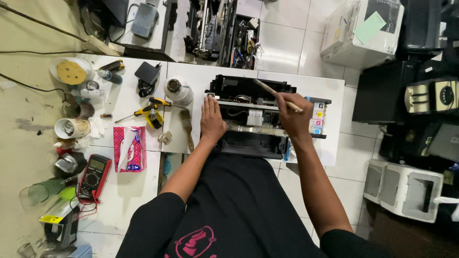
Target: The person cleans the internal components of a disassembled printer using a brush and a cloth. They brush various parts inside the printer and wipe them with a cloth.
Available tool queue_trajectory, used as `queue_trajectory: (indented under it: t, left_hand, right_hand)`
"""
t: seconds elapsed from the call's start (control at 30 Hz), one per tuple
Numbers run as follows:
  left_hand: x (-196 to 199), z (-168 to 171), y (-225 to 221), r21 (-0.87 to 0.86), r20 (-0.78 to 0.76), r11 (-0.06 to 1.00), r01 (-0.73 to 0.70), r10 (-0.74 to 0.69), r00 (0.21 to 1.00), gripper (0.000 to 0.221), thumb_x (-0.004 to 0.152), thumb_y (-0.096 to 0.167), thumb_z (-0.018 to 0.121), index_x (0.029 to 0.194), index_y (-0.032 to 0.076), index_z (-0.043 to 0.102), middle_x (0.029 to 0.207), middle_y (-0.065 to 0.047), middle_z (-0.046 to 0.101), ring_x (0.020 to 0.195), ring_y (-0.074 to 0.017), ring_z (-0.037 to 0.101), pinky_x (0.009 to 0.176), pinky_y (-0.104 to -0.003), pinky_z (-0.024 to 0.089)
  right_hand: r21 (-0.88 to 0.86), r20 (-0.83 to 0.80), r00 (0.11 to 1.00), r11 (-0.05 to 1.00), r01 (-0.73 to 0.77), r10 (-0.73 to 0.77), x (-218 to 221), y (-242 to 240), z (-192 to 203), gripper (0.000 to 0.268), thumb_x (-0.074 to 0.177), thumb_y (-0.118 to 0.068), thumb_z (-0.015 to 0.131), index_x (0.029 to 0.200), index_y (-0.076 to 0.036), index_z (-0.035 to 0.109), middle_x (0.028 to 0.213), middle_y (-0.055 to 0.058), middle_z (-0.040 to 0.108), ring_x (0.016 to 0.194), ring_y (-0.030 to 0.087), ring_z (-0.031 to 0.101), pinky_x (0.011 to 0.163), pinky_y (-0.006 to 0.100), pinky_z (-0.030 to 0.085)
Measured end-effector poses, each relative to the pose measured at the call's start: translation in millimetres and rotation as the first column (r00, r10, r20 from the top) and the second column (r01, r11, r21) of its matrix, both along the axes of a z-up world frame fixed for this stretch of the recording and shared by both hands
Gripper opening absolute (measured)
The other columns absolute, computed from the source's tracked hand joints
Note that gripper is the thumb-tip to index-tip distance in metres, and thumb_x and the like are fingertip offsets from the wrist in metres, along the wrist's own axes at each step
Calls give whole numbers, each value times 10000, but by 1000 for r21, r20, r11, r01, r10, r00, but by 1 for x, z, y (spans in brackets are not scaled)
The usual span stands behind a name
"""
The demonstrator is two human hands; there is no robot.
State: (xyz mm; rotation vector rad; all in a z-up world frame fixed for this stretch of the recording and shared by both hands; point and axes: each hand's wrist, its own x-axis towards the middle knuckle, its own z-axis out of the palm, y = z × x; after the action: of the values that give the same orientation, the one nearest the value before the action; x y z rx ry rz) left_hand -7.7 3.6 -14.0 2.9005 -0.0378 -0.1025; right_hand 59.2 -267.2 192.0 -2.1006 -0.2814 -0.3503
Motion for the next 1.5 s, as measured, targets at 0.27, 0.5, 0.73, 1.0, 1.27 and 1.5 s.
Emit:
queue_trajectory:
  t: [0.27, 0.5, 0.73, 1.0, 1.27, 1.5]
  left_hand:
    - [0, 9, -4, 26, -7, 1000, -13, 13, 1000, 986, 790, 147, 745, 1649, -123, 343, 1746, -363, 232, 1647, -510, 169, 1347, -568, 169]
    - [4, 11, -2, 12, -4, 1000, -19, 20, 1000, 945, 811, 149, 734, 1648, -100, 375, 1750, -340, 256, 1651, -488, 188, 1346, -549, 182]
    - [0, 8, -3, -13, 84, 1000, -21, 22, 996, 944, 774, 69, 659, 1643, -123, 345, 1737, -369, 246, 1634, -513, 201, 1338, -568, 186]
    - [1, 15, -5, 23, 64, 1000, -15, 13, 998, 1013, 748, 158, 751, 1640, -113, 355, 1736, -359, 255, 1634, -516, 208, 1342, -575, 198]
    - [4, 6, -2, -11, 78, 1000, -28, 29, 997, 965, 763, 99, 694, 1643, -111, 359, 1737, -354, 265, 1639, -501, 208, 1343, -567, 187]
    - [0, 18, -4, 4, 15, 1000, -26, 26, 1000, 947, 807, 85, 673, 1665, -102, 319, 1759, -347, 206, 1654, -495, 150, 1352, -557, 144]
  right_hand:
    - [-62, -94, 985, 987, -151, 145, -4, 53, -23, 83, 1037, -114, 770, 1011, -62, 830, 776, 146, 777, 668, 283, 748, 569, 373, 585]
    - [-14, 23, 995, 995, -95, 96, -3, 65, 1, 112, 1060, -107, 731, 991, -100, 818, 767, 94, 752, 674, 255, 710, 581, 356, 566]
    - [-162, 5, 959, 946, -280, 285, 13, 101, -53, 114, 1006, -211, 790, 980, -104, 818, 741, 112, 756, 698, 329, 734, 565, 414, 584]
    - [-118, 203, 963, 981, -157, 178, 4, 106, 5, 61, 1029, -76, 767, 1037, -44, 818, 770, 101, 698, 675, 275, 694, 587, 344, 567]
    - [-108, 216, 961, 983, -151, 172, 22, 111, -40, 56, 998, -106, 790, 961, -82, 824, 722, 111, 710, 640, 305, 692, 554, 376, 546]
    - [-110, 46, 968, 964, -240, 246, 20, 123, -24, 104, 1036, -83, 752, 967, -27, 806, 685, 120, 688, 613, 301, 692, 553, 388, 574]
